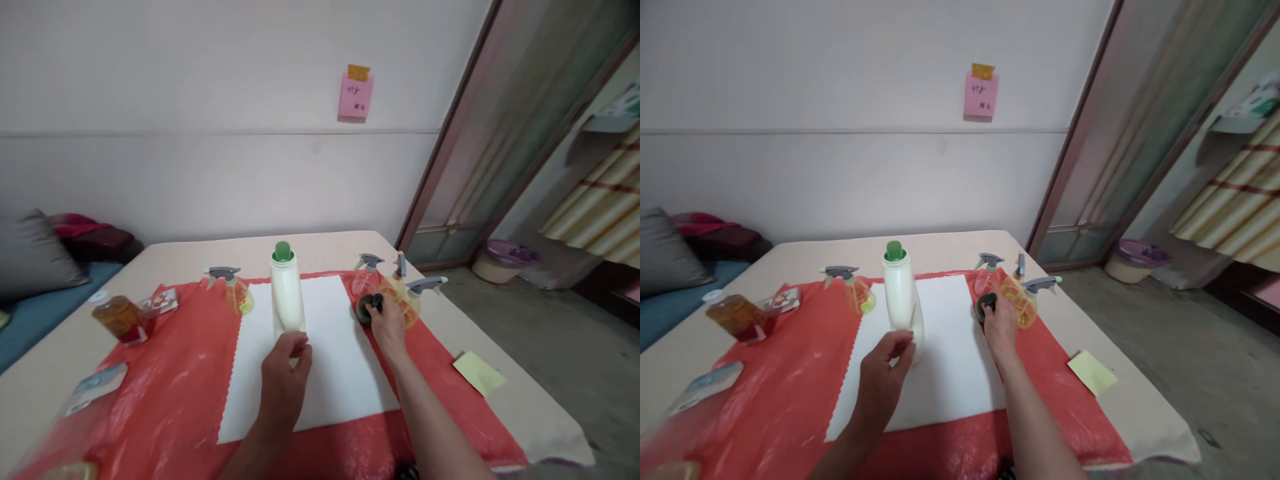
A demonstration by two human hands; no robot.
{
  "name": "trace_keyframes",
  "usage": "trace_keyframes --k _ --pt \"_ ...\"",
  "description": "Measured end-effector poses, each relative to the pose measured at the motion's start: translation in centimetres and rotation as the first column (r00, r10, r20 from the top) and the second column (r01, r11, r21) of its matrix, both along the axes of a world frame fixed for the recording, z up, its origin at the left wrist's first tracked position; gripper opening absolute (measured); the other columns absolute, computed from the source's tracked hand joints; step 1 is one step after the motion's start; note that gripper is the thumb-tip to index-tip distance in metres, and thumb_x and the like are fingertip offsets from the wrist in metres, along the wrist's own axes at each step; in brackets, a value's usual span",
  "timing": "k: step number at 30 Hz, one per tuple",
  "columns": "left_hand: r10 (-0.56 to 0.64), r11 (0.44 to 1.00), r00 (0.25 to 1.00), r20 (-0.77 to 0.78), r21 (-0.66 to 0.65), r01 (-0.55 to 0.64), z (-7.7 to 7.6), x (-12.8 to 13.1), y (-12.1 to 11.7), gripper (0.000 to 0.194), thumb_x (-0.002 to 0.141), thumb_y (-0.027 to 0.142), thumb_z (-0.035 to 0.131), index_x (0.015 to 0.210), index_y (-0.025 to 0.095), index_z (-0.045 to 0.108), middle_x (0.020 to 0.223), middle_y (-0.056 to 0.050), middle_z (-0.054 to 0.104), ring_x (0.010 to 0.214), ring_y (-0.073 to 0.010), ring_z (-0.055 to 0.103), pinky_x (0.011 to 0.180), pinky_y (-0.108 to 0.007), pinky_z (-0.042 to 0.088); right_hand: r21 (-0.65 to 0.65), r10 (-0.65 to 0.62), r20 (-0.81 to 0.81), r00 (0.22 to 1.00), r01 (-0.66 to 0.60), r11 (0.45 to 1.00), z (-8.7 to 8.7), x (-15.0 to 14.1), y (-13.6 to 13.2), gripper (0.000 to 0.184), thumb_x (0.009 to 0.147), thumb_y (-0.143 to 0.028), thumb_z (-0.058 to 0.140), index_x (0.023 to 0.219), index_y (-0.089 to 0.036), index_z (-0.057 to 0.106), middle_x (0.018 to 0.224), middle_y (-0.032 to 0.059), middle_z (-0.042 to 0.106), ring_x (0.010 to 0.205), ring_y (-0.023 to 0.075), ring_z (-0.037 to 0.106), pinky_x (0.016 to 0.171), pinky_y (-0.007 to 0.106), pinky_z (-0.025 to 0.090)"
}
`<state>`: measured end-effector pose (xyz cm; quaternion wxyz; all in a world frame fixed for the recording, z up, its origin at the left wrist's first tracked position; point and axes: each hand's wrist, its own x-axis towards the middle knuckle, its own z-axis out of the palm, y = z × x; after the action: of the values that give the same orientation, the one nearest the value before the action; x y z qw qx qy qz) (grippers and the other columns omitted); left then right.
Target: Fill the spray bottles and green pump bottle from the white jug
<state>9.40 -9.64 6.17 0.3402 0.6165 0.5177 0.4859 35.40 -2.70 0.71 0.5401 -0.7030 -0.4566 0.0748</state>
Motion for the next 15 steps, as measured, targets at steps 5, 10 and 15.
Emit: trace_keyframes --k 5,10,15 --pt "-0.109 0.994 0.990 -0.087 0.011 0.110 -0.3 0.5 -0.4 0.011 0.087 0.029 0.055 0.089 0.024 0.065 0.080 -0.002 0.068 0.076 -0.0191 0.064 0.076 -0.033 0.051 0.068 0.092 -0.087 0.992 -0.086 0.994 3.0 -2.2 -2.2 0.032 0.077 -0.049 0.063 0.092 -0.021 0.065 0.084 0.0039 0.063 0.081 0.0228 0.057 0.080 0.039 0.045" --pt "-0.182 0.982 0.983 -0.019 -0.048 0.181 -1.2 2.0 -1.1 0.073 0.067 0.034 0.079 0.133 0.023 0.050 0.132 -0.012 0.057 0.122 -0.0306 0.054 0.103 -0.046 0.041 0.241 0.442 -0.531 0.723 -0.371 0.897 5.1 -5.7 -5.8 0.031 0.072 -0.041 0.078 0.096 -0.022 0.070 0.089 0.0023 0.070 0.084 0.0203 0.062 0.081 0.036 0.049" --pt "-0.239 0.950 0.963 0.122 -0.178 0.258 -0.1 2.9 -1.9 0.099 0.048 0.031 0.090 0.136 0.026 0.045 0.126 -0.009 0.059 0.117 -0.0329 0.054 0.103 -0.047 0.040 0.341 0.525 -0.688 0.501 -0.415 0.844 7.0 -6.6 -7.9 0.033 0.065 -0.035 0.084 0.094 -0.023 0.073 0.090 0.0043 0.073 0.087 0.0227 0.066 0.086 0.039 0.050"
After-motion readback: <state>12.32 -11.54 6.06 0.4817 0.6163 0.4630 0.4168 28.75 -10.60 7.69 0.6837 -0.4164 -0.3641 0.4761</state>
